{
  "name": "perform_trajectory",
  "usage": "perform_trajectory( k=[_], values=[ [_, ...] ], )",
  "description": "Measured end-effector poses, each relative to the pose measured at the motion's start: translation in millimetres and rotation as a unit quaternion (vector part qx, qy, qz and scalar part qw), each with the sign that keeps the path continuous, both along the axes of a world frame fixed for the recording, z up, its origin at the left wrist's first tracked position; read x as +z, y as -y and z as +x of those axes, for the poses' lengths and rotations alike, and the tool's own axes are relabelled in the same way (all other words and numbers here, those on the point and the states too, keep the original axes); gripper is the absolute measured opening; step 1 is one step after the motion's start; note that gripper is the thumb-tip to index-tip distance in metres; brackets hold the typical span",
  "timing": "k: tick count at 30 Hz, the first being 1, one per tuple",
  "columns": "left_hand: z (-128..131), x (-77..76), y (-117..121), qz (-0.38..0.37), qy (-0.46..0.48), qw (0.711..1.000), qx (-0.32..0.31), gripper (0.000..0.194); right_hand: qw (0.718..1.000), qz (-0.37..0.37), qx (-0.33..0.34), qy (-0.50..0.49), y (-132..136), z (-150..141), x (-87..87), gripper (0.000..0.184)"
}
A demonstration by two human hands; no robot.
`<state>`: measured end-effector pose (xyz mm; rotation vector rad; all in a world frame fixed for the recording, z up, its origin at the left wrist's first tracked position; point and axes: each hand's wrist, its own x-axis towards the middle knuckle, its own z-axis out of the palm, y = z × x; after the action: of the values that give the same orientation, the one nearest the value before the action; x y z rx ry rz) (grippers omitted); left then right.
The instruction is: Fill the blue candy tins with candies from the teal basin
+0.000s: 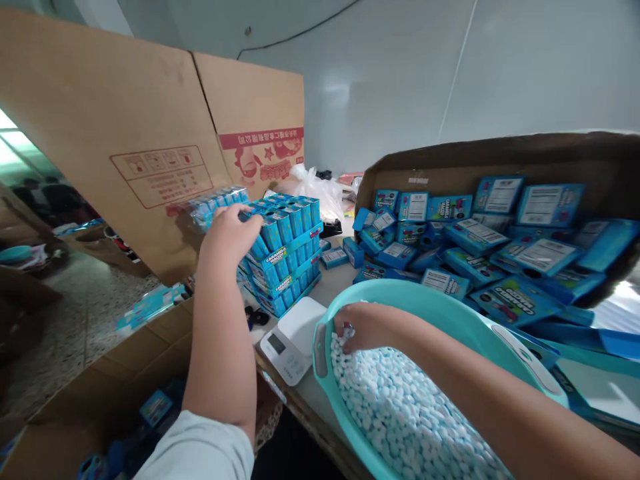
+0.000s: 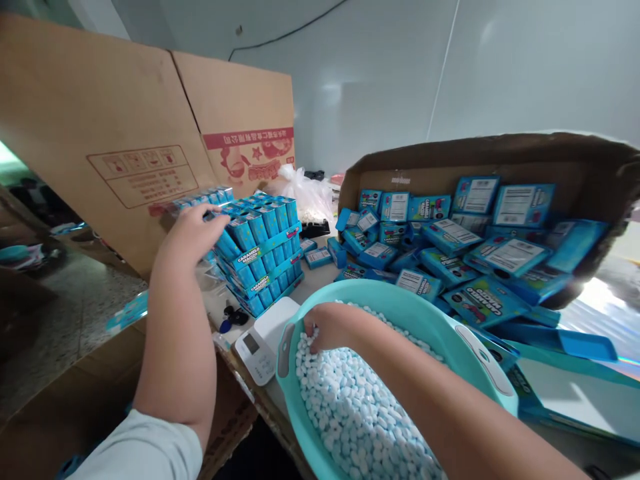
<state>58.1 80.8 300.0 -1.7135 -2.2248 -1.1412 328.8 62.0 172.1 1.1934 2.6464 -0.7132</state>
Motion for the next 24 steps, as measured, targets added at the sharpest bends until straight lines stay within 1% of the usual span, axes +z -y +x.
perform_trajectory(
  k=[3, 6, 8, 9, 11, 13, 15, 17, 20, 22, 24],
  values=[
    [-1, -8.4, 15, 0.041, -0.017, 0.999, -0.031, 0.058, 1.0, 0.007, -0.003, 0.005, 3, 0, 5.2, 0.043],
    [-8, -20.7, 22, 0.117, 0.006, 0.993, -0.022, 0.054, 1.0, 0.01, -0.002, 0.002, 5, 0, 7.9, 0.042],
    [-12, -31.1, 23, 0.18, 0.004, 0.984, -0.011, 0.053, 1.0, 0.014, -0.001, -0.002, 4, -1, 8.2, 0.041],
    [-13, -36.6, 23, 0.199, 0.005, 0.98, -0.011, 0.053, 1.0, 0.015, -0.002, -0.003, 4, -1, 8.0, 0.04],
    [-14, -46.3, 23, 0.199, 0.016, 0.98, -0.012, 0.054, 1.0, 0.018, -0.001, -0.005, 3, -2, 7.3, 0.038],
    [-15, -51.2, 23, 0.185, 0.021, 0.982, -0.01, 0.052, 1.0, 0.022, 0.0, -0.007, 3, -3, 6.0, 0.039],
    [-15, -49.8, 22, 0.189, -0.017, 0.982, -0.018, 0.05, 1.0, 0.027, 0.004, -0.008, 3, -3, 3.9, 0.04],
    [-13, -44.6, 17, 0.192, -0.083, 0.977, -0.051, 0.051, 1.0, 0.028, 0.008, -0.009, 2, -4, 1.5, 0.04],
    [-3, -40.0, 6, 0.145, -0.153, 0.972, -0.105, 0.057, 1.0, 0.027, 0.009, -0.01, 1, -3, -1.3, 0.041],
    [4, -42.8, 0, 0.125, -0.165, 0.973, -0.106, 0.057, 1.0, 0.024, 0.009, -0.009, 0, -2, -1.7, 0.042],
    [10, -48.2, -4, 0.136, -0.163, 0.973, -0.091, 0.056, 1.0, 0.02, 0.011, -0.008, 0, -2, -1.4, 0.043]
  ],
)
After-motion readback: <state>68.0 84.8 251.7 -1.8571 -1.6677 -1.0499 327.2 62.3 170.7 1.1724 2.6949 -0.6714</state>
